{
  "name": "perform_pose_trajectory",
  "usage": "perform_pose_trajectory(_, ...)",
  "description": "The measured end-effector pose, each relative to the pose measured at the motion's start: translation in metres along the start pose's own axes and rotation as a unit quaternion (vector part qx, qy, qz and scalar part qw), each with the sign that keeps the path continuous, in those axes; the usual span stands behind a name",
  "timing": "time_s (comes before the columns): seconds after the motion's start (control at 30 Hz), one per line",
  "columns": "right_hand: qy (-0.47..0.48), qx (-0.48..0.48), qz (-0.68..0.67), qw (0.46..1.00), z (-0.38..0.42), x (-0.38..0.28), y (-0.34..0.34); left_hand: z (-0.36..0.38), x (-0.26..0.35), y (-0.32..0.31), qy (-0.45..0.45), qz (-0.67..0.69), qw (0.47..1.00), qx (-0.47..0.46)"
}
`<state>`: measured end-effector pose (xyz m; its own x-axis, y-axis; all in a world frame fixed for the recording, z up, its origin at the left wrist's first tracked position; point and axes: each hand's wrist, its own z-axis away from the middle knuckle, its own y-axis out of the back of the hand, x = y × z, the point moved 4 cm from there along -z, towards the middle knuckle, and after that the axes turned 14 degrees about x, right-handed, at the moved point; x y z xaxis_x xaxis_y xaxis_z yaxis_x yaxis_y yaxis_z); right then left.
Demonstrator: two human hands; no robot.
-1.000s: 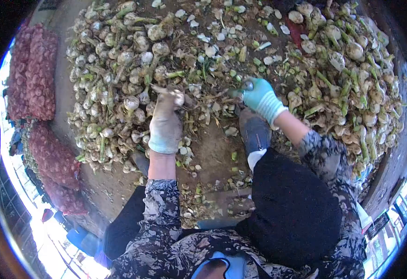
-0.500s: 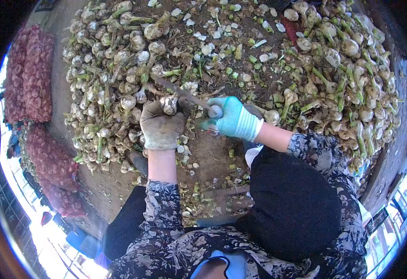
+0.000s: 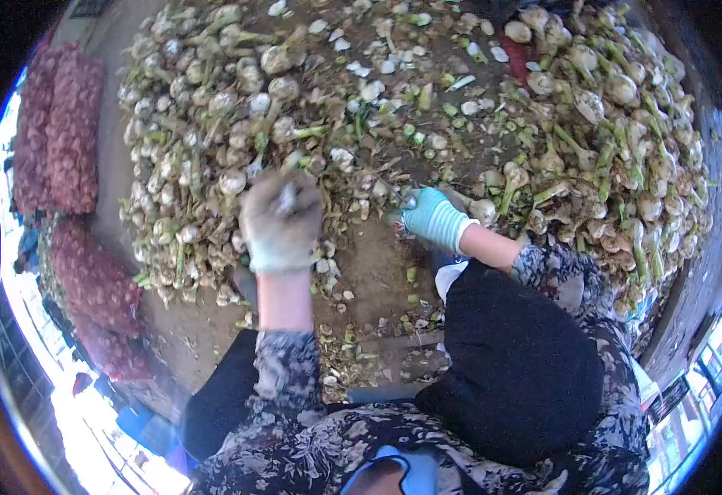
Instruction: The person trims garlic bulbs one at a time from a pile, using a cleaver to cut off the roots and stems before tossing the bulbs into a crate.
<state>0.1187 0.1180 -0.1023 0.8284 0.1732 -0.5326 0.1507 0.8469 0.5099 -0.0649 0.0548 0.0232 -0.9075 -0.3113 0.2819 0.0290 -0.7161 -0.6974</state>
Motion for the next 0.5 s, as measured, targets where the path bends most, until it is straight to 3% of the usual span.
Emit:
perform_pose_trajectory(0.03,0.025,0.015,-0.064,0.998,0.010,-0.012,0.001,0.008,-0.023,-0.008,-0.147,-0.317,0.933,-0.084)
perform_pose_trajectory(0.07,0.041,0.019,-0.061,0.997,0.009,-0.014,-0.002,0.023,-0.046,-0.032,-0.326,-0.563,0.751,-0.114)
perform_pose_trajectory(0.17,0.068,0.039,-0.066,0.995,0.005,0.018,-0.016,0.030,-0.076,-0.072,-0.422,-0.594,0.682,-0.057)
perform_pose_trajectory(0.23,0.088,0.063,-0.070,0.992,-0.009,0.030,-0.013,-0.013,-0.047,-0.041,-0.181,-0.383,0.902,0.081)
perform_pose_trajectory(0.27,0.044,0.083,-0.043,0.995,0.003,0.012,0.009,-0.031,-0.034,-0.026,-0.096,-0.234,0.950,0.181)
perform_pose_trajectory(0.33,-0.007,0.091,-0.180,0.979,-0.012,0.037,-0.006,-0.075,0.003,0.032,-0.072,-0.315,0.880,0.349)
perform_pose_trajectory(0.47,-0.031,0.116,-0.234,0.965,-0.003,0.019,0.006,-0.152,0.017,0.070,-0.061,-0.324,0.809,0.486)
perform_pose_trajectory(0.5,-0.015,0.121,-0.244,0.962,-0.005,0.021,0.005,-0.155,0.019,0.061,-0.022,-0.429,0.727,0.536)
